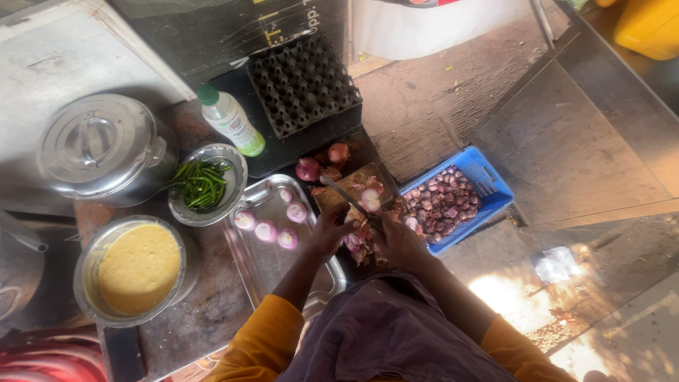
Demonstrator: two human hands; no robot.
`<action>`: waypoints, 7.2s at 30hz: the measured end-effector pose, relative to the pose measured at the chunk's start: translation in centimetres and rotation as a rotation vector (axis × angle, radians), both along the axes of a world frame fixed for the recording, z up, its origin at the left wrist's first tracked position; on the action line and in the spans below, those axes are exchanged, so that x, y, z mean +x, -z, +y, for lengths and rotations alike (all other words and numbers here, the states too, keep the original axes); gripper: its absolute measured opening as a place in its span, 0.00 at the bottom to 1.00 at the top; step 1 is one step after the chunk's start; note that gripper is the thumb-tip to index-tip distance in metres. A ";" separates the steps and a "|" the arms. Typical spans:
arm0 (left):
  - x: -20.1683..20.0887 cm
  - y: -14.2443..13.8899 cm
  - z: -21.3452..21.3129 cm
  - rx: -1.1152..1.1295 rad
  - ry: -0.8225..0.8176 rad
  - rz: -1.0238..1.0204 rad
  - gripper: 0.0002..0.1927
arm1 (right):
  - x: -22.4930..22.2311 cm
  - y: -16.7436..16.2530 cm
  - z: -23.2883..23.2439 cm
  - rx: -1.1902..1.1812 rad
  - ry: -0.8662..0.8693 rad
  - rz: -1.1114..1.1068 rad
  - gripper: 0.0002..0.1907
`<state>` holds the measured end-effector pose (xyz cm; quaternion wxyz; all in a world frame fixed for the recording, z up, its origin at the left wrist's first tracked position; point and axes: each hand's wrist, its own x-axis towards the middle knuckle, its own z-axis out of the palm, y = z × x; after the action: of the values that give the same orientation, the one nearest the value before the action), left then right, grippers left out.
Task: The person peels red onions using a knife on a wooden cutting board. They remove the outer skins and place the peeled onions onto a metal tray. The person repeatedly picks onions from a blue basket and continues peeling them.
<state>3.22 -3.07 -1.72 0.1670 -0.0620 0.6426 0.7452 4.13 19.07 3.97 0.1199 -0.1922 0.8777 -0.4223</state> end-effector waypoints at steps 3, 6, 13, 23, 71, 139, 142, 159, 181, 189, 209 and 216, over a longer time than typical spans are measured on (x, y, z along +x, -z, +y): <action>-0.3 0.8 0.0 0.292 -0.066 0.021 0.36 | 0.2 -0.6 -1.1 -0.077 0.013 0.046 0.13; -0.1 1.1 0.3 0.546 -0.036 0.073 0.31 | 0.7 -0.5 -2.0 -0.055 0.089 0.033 0.12; -0.2 0.4 1.4 0.478 -0.112 0.036 0.33 | -0.6 0.3 -2.4 -0.168 0.213 -0.082 0.11; 0.2 -1.1 0.3 0.014 -0.108 -0.001 0.35 | -0.9 1.6 -0.1 0.116 0.001 0.041 0.13; 1.0 -0.1 1.5 0.766 -0.176 -0.030 0.44 | -0.4 3.4 -2.2 -0.212 0.143 -0.059 0.15; 1.6 -3.4 1.3 0.281 -0.256 0.057 0.31 | -1.0 3.7 -0.9 -0.078 0.094 0.158 0.13; 1.3 -2.7 1.2 0.492 -0.229 0.063 0.33 | -1.0 3.8 -1.0 -0.117 0.036 0.019 0.12; 1.6 -0.7 -0.2 0.879 -0.044 -0.036 0.34 | -0.9 3.1 -0.9 -0.143 0.138 0.103 0.14; 2.5 -2.9 -1.2 0.055 0.094 0.062 0.33 | -1.5 2.3 -1.1 -1.130 -0.076 -0.994 0.21; 3.2 0.3 0.1 0.644 -0.021 0.023 0.24 | -1.4 4.9 -0.8 -1.221 0.059 -1.044 0.26; 3.5 0.3 -0.5 0.087 -0.172 -0.054 0.15 | -1.5 8.3 0.9 -1.457 -0.235 -1.119 0.16; 3.5 2.8 0.3 -0.150 -0.305 -0.001 0.17 | -3.2 6.5 -1.4 -1.105 0.219 -0.989 0.09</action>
<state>6.69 -2.73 -4.54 0.0473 -0.1715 0.6793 0.7119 0.96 17.65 -2.51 0.3435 0.0762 0.3956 -0.8484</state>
